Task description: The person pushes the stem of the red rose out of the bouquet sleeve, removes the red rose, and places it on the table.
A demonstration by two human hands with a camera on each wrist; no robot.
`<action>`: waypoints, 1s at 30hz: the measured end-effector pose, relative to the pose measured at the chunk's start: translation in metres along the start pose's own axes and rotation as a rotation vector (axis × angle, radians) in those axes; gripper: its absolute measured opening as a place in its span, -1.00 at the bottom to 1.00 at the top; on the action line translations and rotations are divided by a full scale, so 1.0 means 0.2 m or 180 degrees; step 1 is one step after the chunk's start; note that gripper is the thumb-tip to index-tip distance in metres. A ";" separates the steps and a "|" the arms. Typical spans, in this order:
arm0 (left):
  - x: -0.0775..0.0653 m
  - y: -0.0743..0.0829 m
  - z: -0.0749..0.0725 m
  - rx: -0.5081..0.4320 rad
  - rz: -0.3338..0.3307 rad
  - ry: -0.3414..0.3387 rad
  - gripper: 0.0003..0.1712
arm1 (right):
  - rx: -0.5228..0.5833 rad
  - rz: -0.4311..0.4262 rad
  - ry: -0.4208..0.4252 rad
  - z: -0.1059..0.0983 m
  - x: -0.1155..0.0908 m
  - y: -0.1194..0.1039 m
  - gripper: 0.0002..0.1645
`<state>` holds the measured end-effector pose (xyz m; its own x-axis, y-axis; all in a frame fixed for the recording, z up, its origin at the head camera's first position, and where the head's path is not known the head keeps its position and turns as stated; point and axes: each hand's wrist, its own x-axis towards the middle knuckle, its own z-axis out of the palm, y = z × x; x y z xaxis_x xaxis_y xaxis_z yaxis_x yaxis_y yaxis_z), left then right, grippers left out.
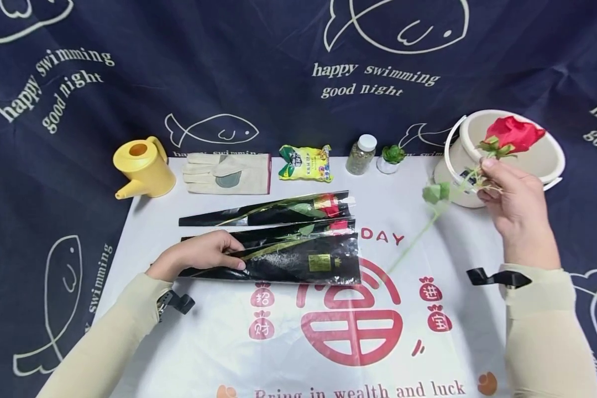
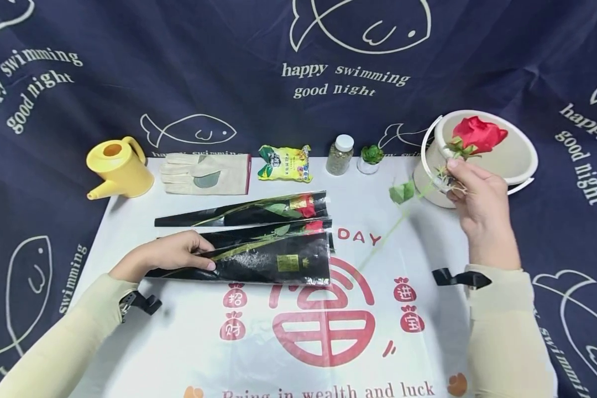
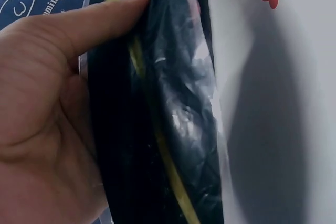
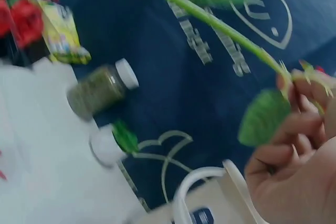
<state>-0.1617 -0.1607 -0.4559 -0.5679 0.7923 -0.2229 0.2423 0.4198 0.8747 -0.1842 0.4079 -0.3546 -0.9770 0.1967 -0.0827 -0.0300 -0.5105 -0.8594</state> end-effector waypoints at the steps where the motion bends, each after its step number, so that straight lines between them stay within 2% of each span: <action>1: 0.00 0.00 0.00 -0.0009 0.0007 -0.0031 -0.53 | -0.0201 0.0038 -0.0078 -0.02 0.00 -0.01 -0.85; 3: 0.00 0.00 0.01 0.0003 0.0005 -0.0069 -0.51 | -0.0742 0.0114 -0.0193 -0.06 0.01 -0.02 -0.84; 7: 0.00 0.00 0.02 0.0018 -0.0030 -0.0103 -0.51 | -0.2552 0.0147 -0.0357 -0.13 0.04 0.00 -0.84; 9: 0.00 -0.01 0.03 0.0044 -0.0031 -0.0118 -0.52 | -0.3412 0.0124 -0.0393 -0.16 0.06 0.03 -0.77; 10: 0.00 -0.01 0.03 0.0056 -0.0029 -0.0134 -0.54 | -0.3739 0.0098 -0.0438 -0.17 0.07 0.05 -0.72; 11: 0.00 -0.01 0.04 0.0078 -0.0016 -0.0149 -0.56 | -0.3926 0.0103 -0.0487 -0.18 0.09 0.07 -0.67; 16: 0.02 -0.02 0.06 0.0204 0.0046 -0.0238 -0.70 | -0.4434 0.0228 -0.0714 -0.24 0.14 0.19 -0.49; 20: 0.04 -0.03 0.09 0.0247 0.0080 -0.0246 -0.78 | -0.4746 0.0192 -0.0784 -0.29 0.17 0.27 -0.52; 25: 0.07 -0.05 0.19 0.0356 0.0017 -0.0217 -0.90 | -0.4870 0.0093 -0.0898 -0.34 0.21 0.37 -0.59; 30: 0.08 -0.05 0.28 0.0370 -0.0002 -0.0195 -0.86 | -0.4903 0.0176 -0.0884 -0.36 0.23 0.41 -0.60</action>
<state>-0.1294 -0.1284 -0.4915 -0.5198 0.8161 -0.2525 0.3336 0.4660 0.8195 -0.2164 0.4348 -0.4650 -0.9816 -0.0359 -0.1875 0.0729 0.8373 -0.5418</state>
